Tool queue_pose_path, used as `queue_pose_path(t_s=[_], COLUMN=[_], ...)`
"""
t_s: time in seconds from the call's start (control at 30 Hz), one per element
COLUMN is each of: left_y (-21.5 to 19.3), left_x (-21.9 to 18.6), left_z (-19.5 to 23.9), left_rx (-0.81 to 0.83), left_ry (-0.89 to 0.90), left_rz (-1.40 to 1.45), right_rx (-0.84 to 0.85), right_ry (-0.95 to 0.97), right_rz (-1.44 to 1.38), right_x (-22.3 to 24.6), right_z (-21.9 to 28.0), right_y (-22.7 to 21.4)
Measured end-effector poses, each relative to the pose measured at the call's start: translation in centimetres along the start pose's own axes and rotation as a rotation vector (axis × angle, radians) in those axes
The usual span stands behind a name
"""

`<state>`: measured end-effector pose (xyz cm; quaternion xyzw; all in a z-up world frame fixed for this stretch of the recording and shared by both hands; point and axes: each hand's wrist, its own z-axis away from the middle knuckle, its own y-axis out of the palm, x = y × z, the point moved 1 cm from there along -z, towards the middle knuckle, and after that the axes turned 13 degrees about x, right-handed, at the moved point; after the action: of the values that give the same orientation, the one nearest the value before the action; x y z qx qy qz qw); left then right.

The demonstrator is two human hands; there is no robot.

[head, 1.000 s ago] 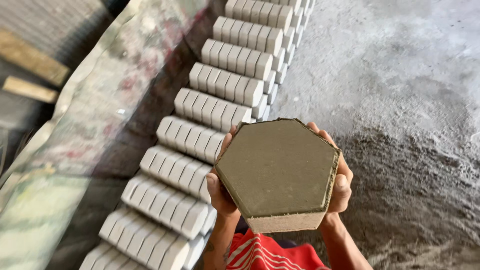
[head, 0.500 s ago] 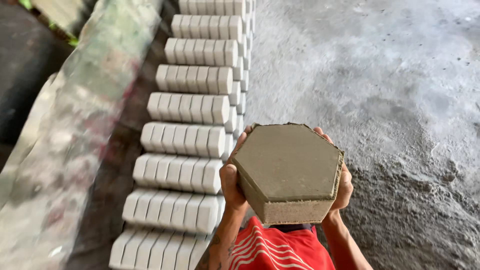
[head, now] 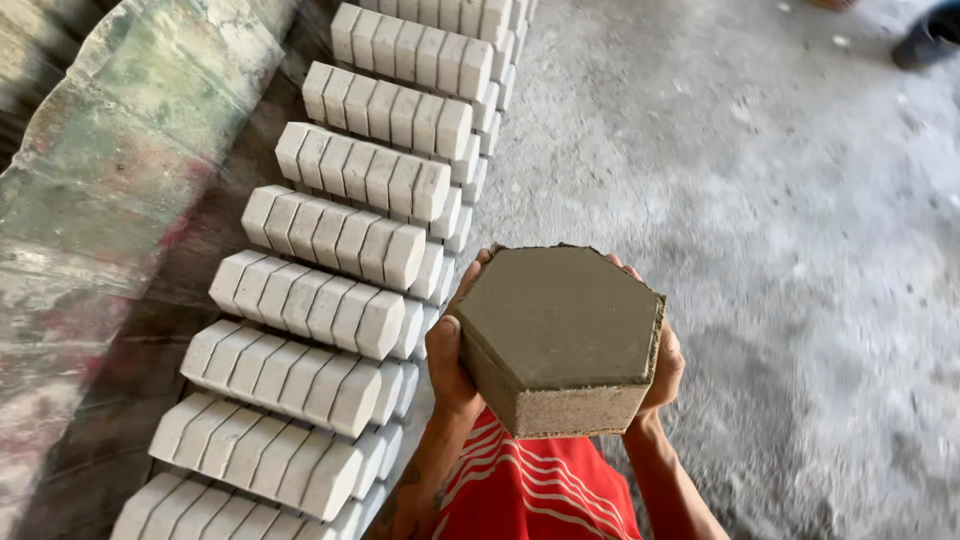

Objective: The person fills a hexagonal mold with a sand mixture, compacts it using a mallet and a level, scrapes away excess material, and then removes the mold to produce a block which they stack with others.

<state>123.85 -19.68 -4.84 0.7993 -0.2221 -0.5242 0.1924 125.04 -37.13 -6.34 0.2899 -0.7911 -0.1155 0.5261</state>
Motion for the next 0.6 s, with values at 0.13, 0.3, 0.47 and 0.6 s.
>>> queue_pose_path(t_s=[0.13, 0.3, 0.47, 0.6], left_y=[-3.2, -8.1, -12.9, -15.7], left_x=[5.6, 12.1, 17.1, 19.9], left_z=[-10.4, -25.4, -40.8, -51.4], left_rx=[-0.062, -0.122, -0.289, -0.389], left_ry=[0.031, 0.092, 0.072, 0.113], left_rz=[0.023, -0.028, 0.14, -0.106], right_rx=[0.059, 0.114, 0.132, 0.163], right_ry=[0.061, 0.128, 0.213, 0.305], right_rz=[-0.063, -0.118, -0.161, -0.214], right_x=[-5.4, -13.3, -20.9, -25.3], right_z=[-11.7, -27.9, -45.0, -55.7], right_y=[-5.0, -10.8, -14.4, -17.0])
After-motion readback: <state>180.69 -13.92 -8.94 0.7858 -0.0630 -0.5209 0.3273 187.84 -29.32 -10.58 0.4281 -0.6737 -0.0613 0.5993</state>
